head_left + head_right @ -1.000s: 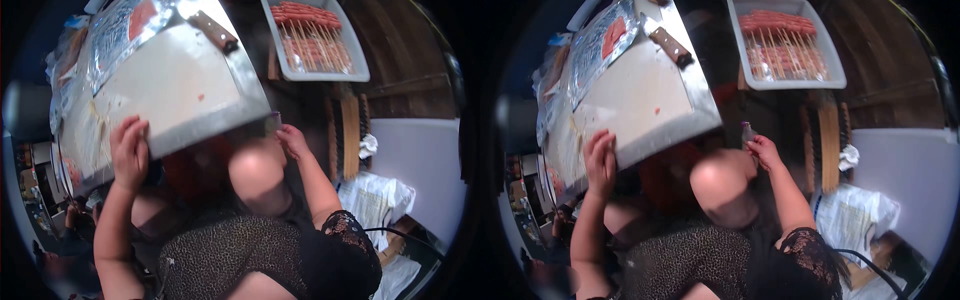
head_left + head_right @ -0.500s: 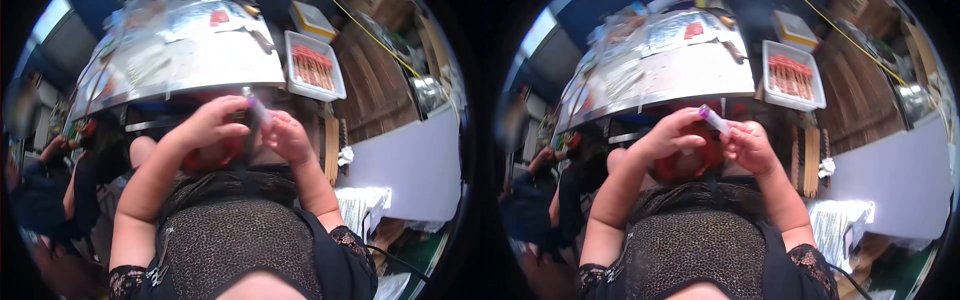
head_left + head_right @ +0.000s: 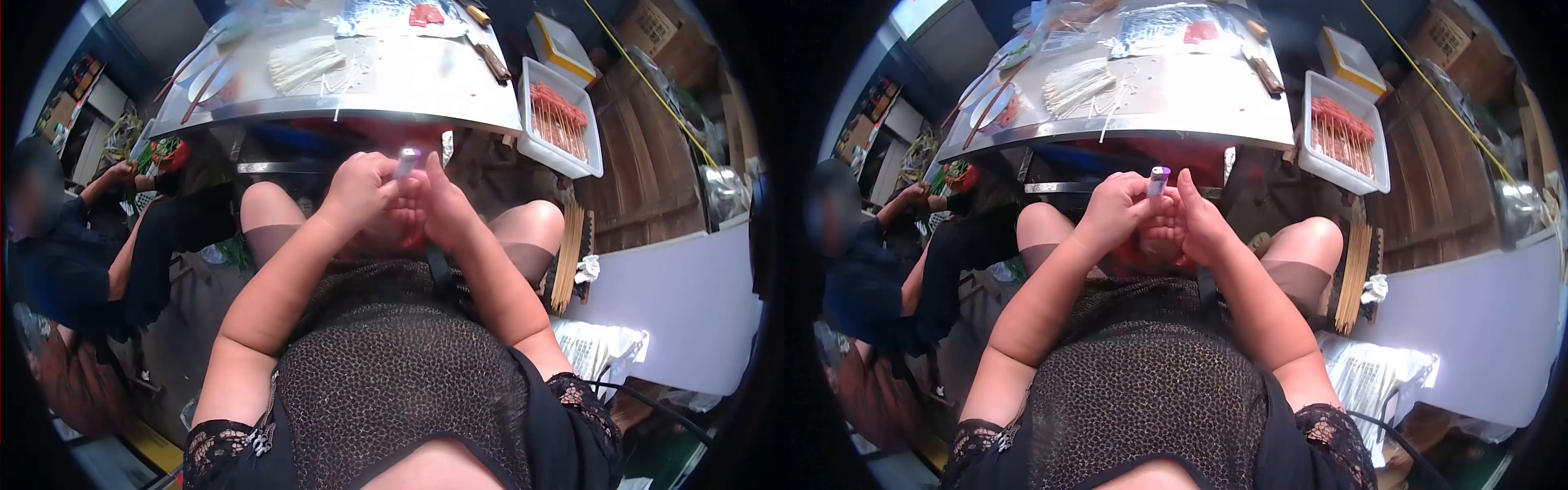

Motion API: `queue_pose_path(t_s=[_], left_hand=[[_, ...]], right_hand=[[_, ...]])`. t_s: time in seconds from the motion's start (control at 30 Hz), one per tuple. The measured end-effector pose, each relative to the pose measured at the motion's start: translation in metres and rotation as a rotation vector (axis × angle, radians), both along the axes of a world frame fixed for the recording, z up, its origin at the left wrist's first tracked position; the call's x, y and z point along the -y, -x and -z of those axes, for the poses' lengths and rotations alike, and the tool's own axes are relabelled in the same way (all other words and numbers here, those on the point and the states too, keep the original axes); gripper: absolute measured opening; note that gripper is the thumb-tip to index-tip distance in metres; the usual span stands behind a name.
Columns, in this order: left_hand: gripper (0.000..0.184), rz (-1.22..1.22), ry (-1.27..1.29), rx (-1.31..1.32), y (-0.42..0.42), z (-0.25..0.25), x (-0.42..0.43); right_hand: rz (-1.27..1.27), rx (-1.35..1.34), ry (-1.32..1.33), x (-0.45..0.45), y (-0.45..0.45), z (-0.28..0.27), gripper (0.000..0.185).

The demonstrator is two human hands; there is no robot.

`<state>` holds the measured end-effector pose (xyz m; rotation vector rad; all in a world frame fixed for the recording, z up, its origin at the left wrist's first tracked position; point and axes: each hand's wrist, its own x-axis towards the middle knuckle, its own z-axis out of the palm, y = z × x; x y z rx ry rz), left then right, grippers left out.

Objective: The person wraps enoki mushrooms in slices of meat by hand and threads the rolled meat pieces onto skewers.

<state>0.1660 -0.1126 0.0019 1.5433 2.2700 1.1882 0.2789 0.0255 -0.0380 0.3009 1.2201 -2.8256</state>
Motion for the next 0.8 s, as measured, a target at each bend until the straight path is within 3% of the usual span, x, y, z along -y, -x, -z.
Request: queue_pose_path(t_s=[0.23,0.3,0.37,0.43,0.57,0.63,0.8], left_hand=[[0.019,0.033,-0.010,0.196,-0.007,0.014,-0.021],[0.026,0.129,-0.161,1.081,-0.013,0.008,-0.029],[0.028,0.051,0.011,1.136,0.005,0.001,-0.026],[0.029,0.094,-0.042,1.395,0.016,0.003,-0.024],[0.031,0.107,-0.066,1.365,0.016,-0.006,-0.019],[0.034,0.037,-0.019,1.070,0.011,-0.015,-0.019],[0.037,0.152,-0.128,0.871,0.001,-0.041,-0.015]], right_hand=[[0.068,0.035,0.014,-0.016,-0.013,-0.008,0.073],[0.090,0.040,0.027,-0.019,-0.016,-0.012,0.072],[0.158,-0.016,-0.083,-0.023,-0.018,-0.014,0.066],[0.135,-0.046,-0.042,-0.023,-0.023,-0.023,0.061],[0.152,-0.069,-0.108,-0.022,-0.030,-0.024,0.060],[0.163,-0.069,-0.110,-0.022,-0.032,-0.023,0.060],[0.182,-0.085,-0.102,-0.022,-0.037,-0.025,0.056]])
